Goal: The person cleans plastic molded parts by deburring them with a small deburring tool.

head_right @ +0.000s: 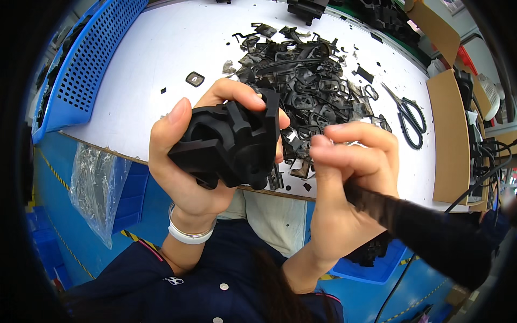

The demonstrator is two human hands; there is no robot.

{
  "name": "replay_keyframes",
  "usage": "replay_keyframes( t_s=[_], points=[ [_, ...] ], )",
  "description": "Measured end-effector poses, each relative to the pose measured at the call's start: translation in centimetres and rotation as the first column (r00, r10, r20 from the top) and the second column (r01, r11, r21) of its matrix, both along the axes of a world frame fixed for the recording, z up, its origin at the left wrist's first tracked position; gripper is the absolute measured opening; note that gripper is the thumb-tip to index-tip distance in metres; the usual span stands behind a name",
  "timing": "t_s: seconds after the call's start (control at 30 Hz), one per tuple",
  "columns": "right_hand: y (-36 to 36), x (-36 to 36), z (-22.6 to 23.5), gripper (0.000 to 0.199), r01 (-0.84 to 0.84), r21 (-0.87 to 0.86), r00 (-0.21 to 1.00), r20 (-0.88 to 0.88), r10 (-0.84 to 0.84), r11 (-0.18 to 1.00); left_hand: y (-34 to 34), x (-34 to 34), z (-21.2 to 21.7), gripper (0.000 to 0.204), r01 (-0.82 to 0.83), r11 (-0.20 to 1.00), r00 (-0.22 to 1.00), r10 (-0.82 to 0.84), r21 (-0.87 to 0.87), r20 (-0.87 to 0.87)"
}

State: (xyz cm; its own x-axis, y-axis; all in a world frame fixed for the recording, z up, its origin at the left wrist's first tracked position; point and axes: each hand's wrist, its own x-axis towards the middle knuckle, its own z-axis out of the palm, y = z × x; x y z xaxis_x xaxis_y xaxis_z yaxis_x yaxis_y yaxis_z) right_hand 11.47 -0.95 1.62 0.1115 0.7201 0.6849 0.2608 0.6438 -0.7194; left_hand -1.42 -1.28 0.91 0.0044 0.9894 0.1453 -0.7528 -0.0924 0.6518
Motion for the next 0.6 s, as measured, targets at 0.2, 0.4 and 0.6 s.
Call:
replay_keyframes(
  t_s=[0.2, 0.4, 0.6],
  points=[
    [-0.8, -0.6, 0.8, 0.02, 0.102, -0.156, 0.989, -0.093, -0.118, 0.982, 0.0, -0.3, 0.1, 0.038, 0.038, 0.999, 0.999, -0.038, 0.0, -0.006],
    [-0.2, -0.4, 0.2, 0.044, 0.063, -0.027, 0.998, 0.0, -0.063, 0.998, 0.0, 0.0, 0.1, 0.038, 0.006, 1.0, 1.0, -0.006, -0.005, -0.003],
    [-0.5, -0.3, 0.6, 0.038, 0.052, -0.215, 0.996, -0.054, -0.065, 0.975, 0.0, -0.1, 0.0, 0.038, 0.006, 1.0, 1.0, -0.006, -0.001, -0.021]
  ],
)
